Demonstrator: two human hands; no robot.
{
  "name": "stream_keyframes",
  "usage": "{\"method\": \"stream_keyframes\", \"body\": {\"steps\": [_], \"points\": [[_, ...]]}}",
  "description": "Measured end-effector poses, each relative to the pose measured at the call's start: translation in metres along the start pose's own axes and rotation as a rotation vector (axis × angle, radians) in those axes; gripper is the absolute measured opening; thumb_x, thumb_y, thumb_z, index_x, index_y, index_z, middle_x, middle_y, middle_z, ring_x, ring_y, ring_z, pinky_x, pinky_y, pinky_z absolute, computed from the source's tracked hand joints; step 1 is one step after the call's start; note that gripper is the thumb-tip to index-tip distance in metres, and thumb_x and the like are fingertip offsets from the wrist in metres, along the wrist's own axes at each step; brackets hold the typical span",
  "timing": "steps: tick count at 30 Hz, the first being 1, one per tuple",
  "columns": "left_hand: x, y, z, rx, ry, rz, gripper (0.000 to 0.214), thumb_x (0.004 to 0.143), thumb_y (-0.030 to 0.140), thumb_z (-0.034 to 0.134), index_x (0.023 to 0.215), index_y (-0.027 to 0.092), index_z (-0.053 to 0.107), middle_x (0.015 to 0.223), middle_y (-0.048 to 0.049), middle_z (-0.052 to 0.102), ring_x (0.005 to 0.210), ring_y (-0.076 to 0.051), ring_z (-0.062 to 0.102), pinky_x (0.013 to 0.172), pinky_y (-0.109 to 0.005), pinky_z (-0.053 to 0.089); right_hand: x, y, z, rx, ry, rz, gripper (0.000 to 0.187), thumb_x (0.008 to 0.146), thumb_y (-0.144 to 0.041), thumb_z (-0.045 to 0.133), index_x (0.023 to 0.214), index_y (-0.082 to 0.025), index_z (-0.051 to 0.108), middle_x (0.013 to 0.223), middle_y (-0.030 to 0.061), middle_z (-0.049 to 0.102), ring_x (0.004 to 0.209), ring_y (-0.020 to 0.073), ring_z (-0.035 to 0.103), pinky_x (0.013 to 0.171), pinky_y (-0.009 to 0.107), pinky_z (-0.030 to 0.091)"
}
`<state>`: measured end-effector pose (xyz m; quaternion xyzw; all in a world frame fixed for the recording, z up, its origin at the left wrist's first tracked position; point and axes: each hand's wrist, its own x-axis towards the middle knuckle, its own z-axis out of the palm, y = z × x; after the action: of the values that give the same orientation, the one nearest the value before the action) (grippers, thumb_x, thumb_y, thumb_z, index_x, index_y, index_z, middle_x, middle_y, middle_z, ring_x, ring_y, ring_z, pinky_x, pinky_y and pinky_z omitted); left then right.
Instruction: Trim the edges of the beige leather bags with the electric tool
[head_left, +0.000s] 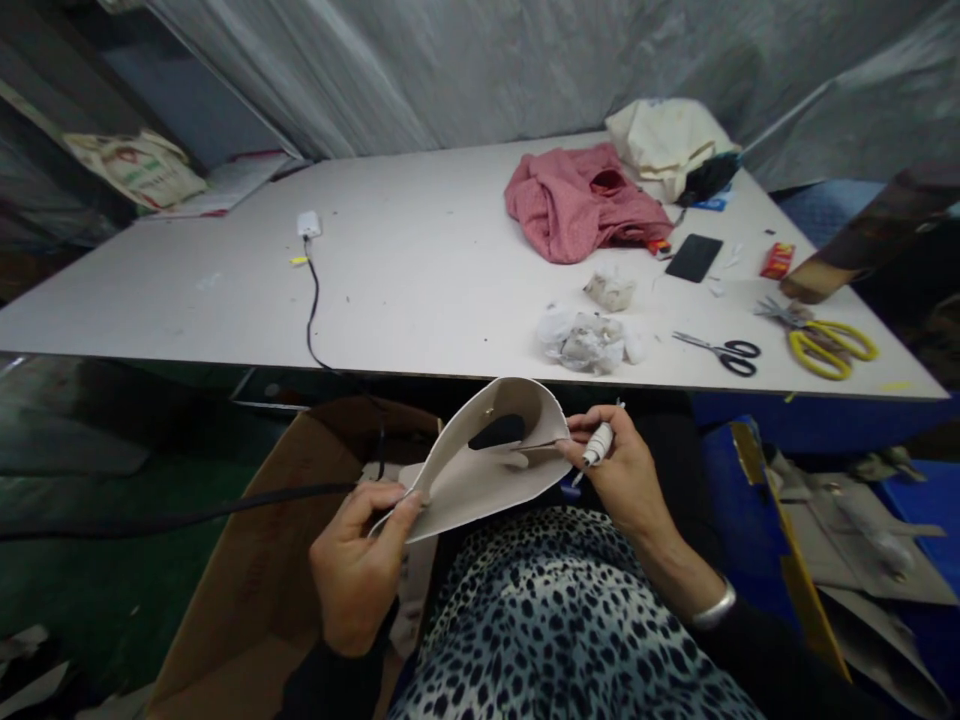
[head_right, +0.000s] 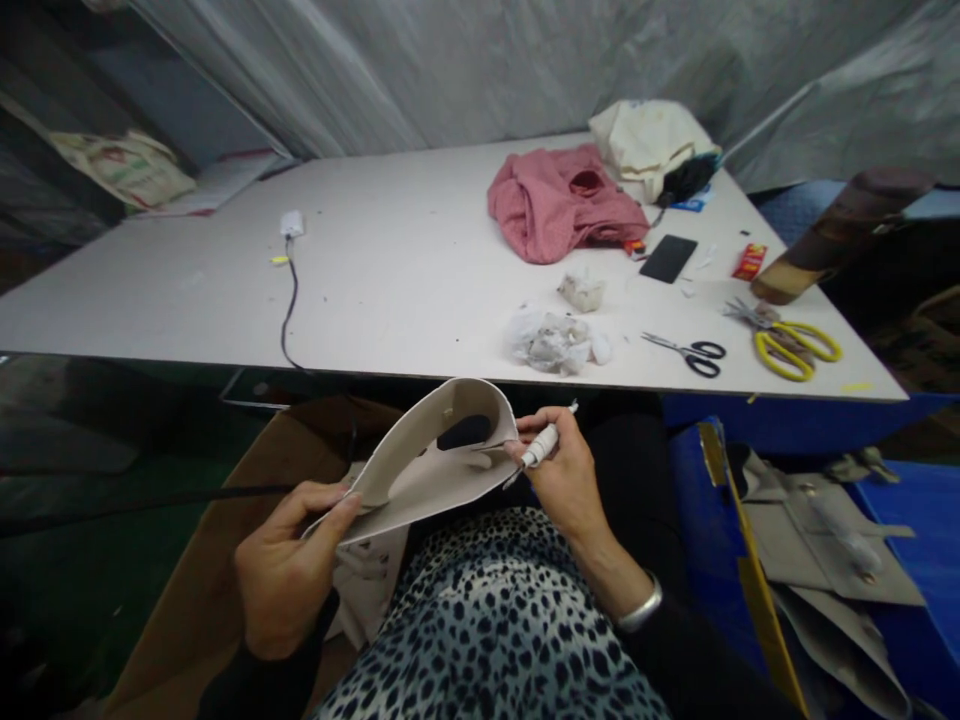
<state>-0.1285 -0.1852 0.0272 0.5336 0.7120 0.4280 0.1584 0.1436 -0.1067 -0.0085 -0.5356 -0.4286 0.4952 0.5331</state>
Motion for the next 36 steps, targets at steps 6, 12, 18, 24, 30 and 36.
{"method": "stream_keyframes", "body": {"steps": [6, 12, 18, 24, 30, 36], "points": [[0.023, -0.002, -0.010, -0.098, -0.085, 0.056, 0.017, 0.093, 0.033, 0.065, 0.082, 0.020, 0.069, 0.110, -0.0053, 0.072, 0.107, -0.023, 0.067, 0.097, -0.033, 0.052, -0.005, -0.014, 0.006, 0.023, -0.122, -0.043, 0.030, 0.080, -0.029, 0.080, 0.096, -0.024, 0.056, 0.100, 0.0033, 0.075, 0.085, 0.0185, 0.070, 0.077, 0.032, 0.057], [0.090, 0.006, -0.003, -0.448, -0.095, 0.317, 0.053, 0.085, 0.041, 0.076, 0.134, 0.027, 0.063, 0.156, -0.0096, 0.048, 0.143, -0.032, 0.048, 0.120, -0.050, 0.040, -0.003, -0.036, -0.004, 0.040, -0.412, -0.089, 0.024, 0.086, -0.027, 0.078, 0.094, -0.024, 0.055, 0.099, 0.0030, 0.076, 0.086, 0.0170, 0.070, 0.075, 0.028, 0.056], [0.156, 0.057, -0.007, -0.422, -0.828, 0.466, 0.039, 0.083, 0.042, 0.080, 0.116, 0.021, 0.078, 0.132, -0.0149, 0.070, 0.126, -0.032, 0.063, 0.110, -0.048, 0.050, 0.000, -0.047, -0.001, -0.079, -0.383, -0.206, 0.022, 0.088, -0.026, 0.078, 0.093, -0.024, 0.057, 0.101, 0.0027, 0.077, 0.084, 0.0160, 0.071, 0.073, 0.026, 0.056], [0.160, 0.099, 0.055, -0.250, -1.261, 0.332, 0.044, 0.064, 0.028, 0.093, 0.107, 0.025, 0.083, 0.116, -0.0040, 0.080, 0.116, -0.028, 0.070, 0.107, -0.036, 0.050, 0.006, -0.039, 0.015, -0.169, -0.239, -0.316, 0.020, 0.087, -0.028, 0.077, 0.089, -0.023, 0.058, 0.099, 0.0034, 0.078, 0.087, 0.0203, 0.073, 0.077, 0.032, 0.060], [0.182, 0.100, 0.075, -0.284, -1.457, 0.182, 0.033, 0.054, 0.023, 0.094, 0.086, 0.023, 0.085, 0.115, -0.0030, 0.080, 0.113, -0.029, 0.071, 0.092, -0.032, 0.055, 0.009, -0.030, 0.011, -0.291, -0.215, -0.368, 0.015, 0.091, -0.029, 0.073, 0.090, -0.024, 0.059, 0.102, 0.0045, 0.078, 0.087, 0.0205, 0.073, 0.073, 0.031, 0.059], [0.189, 0.105, 0.073, -0.121, -1.606, 0.043, 0.047, 0.045, 0.021, 0.098, 0.091, 0.026, 0.085, 0.086, -0.0022, 0.082, 0.084, -0.027, 0.075, 0.074, -0.031, 0.058, 0.015, -0.027, 0.015, -0.367, -0.223, -0.482, 0.012, 0.092, -0.027, 0.072, 0.090, -0.024, 0.061, 0.100, 0.0030, 0.077, 0.083, 0.0190, 0.073, 0.074, 0.030, 0.056]]}}
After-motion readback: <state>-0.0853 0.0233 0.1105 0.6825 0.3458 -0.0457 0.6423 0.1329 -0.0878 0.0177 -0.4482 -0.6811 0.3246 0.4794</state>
